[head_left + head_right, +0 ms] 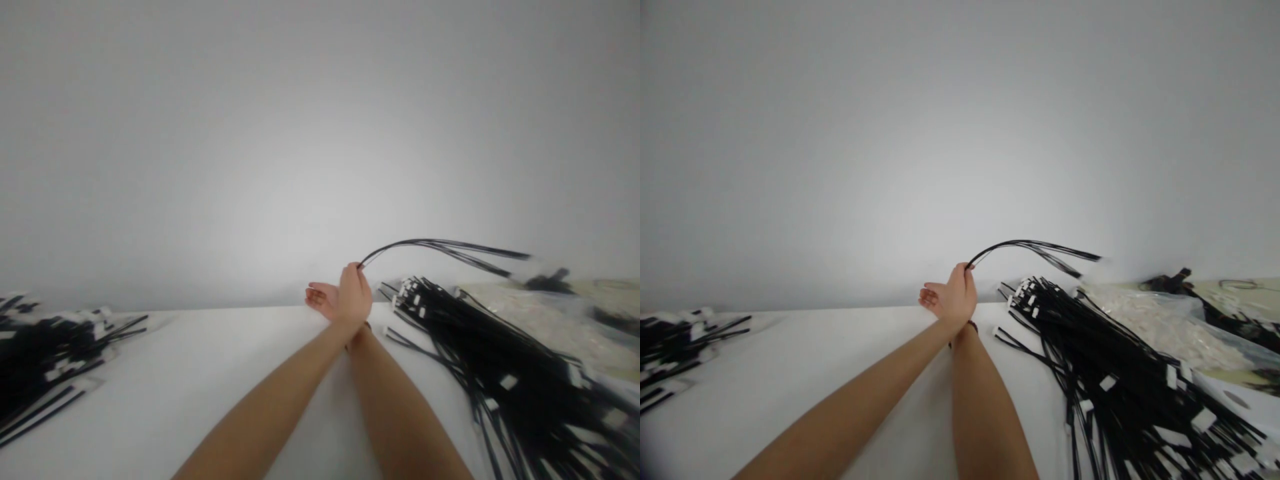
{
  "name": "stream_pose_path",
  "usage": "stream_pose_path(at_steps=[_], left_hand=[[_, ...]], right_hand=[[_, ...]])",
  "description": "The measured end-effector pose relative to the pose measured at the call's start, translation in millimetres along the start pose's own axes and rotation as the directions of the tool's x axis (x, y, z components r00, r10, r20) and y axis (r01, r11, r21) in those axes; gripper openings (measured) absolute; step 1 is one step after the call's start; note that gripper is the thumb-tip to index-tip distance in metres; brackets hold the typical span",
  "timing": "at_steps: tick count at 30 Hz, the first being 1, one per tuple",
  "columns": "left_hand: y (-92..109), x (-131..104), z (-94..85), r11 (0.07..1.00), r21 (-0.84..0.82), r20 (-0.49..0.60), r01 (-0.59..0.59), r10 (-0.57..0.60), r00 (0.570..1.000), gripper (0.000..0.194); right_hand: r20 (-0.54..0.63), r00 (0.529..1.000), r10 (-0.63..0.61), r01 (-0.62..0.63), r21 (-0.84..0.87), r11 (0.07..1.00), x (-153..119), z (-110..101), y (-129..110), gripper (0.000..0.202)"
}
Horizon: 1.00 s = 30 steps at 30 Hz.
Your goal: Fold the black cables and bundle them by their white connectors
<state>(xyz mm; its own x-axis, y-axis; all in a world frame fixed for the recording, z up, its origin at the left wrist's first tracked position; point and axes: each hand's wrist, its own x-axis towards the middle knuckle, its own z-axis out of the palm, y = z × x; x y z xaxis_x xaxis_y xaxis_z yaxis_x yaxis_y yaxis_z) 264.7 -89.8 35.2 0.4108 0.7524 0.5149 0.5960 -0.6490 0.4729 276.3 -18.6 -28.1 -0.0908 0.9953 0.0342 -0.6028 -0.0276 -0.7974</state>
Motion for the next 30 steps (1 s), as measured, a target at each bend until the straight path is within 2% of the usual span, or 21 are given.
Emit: stream_pose_path(at_steps=[3, 4, 6, 8, 9, 12, 16, 20, 22, 23, 25, 26, 27, 28, 29, 30], left_hand=[[-51, 3, -27.3, 0.992, 0.095, -0.177, 0.080, -0.062, 0.982, 0.036], [-71, 1, -37.4, 0.977, 0.196, -0.232, 0.087, -0.040, 0.972, 0.034], [-110, -9, -55.3, 0.912, 0.402, -0.215, 0.079, 0.010, 0.977, 0.032], [-142, -24, -67.5, 0.849, 0.528, -0.149, 0.027, 0.062, 0.987, 0.031], [-153, -31, -71.2, 0.831, 0.555, -0.138, 0.044, 0.039, 0.990, 0.031], [-174, -43, -74.9, 0.819, 0.529, -0.195, 0.221, -0.136, 0.971, 0.030], [-191, -37, -77.0, 0.864, 0.341, -0.224, 0.370, -0.307, 0.925, 0.028], [-210, -32, -85.1, 0.863, 0.104, -0.308, 0.494, -0.445, 0.841, 0.025], [-218, -32, -90.6, 0.854, -0.035, -0.346, 0.519, -0.498, 0.795, 0.023], [-221, -32, -93.3, 0.837, -0.138, -0.363, 0.530, -0.541, 0.759, 0.026], [-224, -32, -98.3, 0.738, -0.439, -0.344, 0.512, -0.665, 0.663, 0.036], [-225, -32, -100.6, 0.640, -0.615, -0.283, 0.461, -0.725, 0.628, 0.039], [-226, -32, -102.9, 0.512, -0.764, -0.193, 0.392, -0.762, 0.618, 0.037], [-227, -31, -105.3, 0.377, -0.866, -0.095, 0.328, -0.769, 0.632, 0.032], [-227, -31, -107.8, 0.259, -0.922, -0.009, 0.287, -0.756, 0.654, 0.026], [-228, -30, -110.4, 0.179, -0.947, 0.053, 0.268, -0.734, 0.677, 0.021]], right_hand=[[0.089, 0.995, -0.053, 0.058, -0.059, 0.997, 0, 1, 2, 0.007], [0.117, 0.992, -0.045, 0.055, -0.080, 0.995, -1, 3, 2, 0.010], [0.173, 0.985, 0.007, 0.018, -0.140, 0.990, -6, 8, 1, 0.024], [0.196, 0.980, 0.022, 0.011, -0.168, 0.986, -12, 12, 0, 0.035], [0.212, 0.977, 0.023, 0.018, -0.187, 0.982, -14, 14, -1, 0.040], [0.177, 0.984, 0.018, 0.011, -0.162, 0.987, -16, 13, -3, 0.042], [-0.003, 1.000, -0.024, 0.024, -0.034, 0.999, -12, 8, -9, 0.043], [-0.165, 0.982, -0.093, 0.107, 0.077, 0.991, -10, 2, -17, 0.025], [-0.195, 0.974, -0.118, 0.143, 0.120, 0.983, -11, 0, -19, 0.014], [-0.199, 0.971, -0.131, 0.160, 0.137, 0.978, -11, -1, -19, 0.010], [-0.203, 0.967, -0.157, 0.191, 0.159, 0.969, -12, -2, -19, 0.008], [-0.209, 0.963, -0.169, 0.205, 0.164, 0.965, -12, -3, -20, 0.008], [-0.218, 0.959, -0.182, 0.220, 0.166, 0.961, -12, -4, -20, 0.009], [-0.228, 0.954, -0.195, 0.235, 0.169, 0.957, -13, -4, -21, 0.011], [-0.236, 0.950, -0.207, 0.251, 0.177, 0.952, -13, -5, -22, 0.012], [-0.242, 0.946, -0.217, 0.266, 0.192, 0.945, -13, -6, -23, 0.012]])
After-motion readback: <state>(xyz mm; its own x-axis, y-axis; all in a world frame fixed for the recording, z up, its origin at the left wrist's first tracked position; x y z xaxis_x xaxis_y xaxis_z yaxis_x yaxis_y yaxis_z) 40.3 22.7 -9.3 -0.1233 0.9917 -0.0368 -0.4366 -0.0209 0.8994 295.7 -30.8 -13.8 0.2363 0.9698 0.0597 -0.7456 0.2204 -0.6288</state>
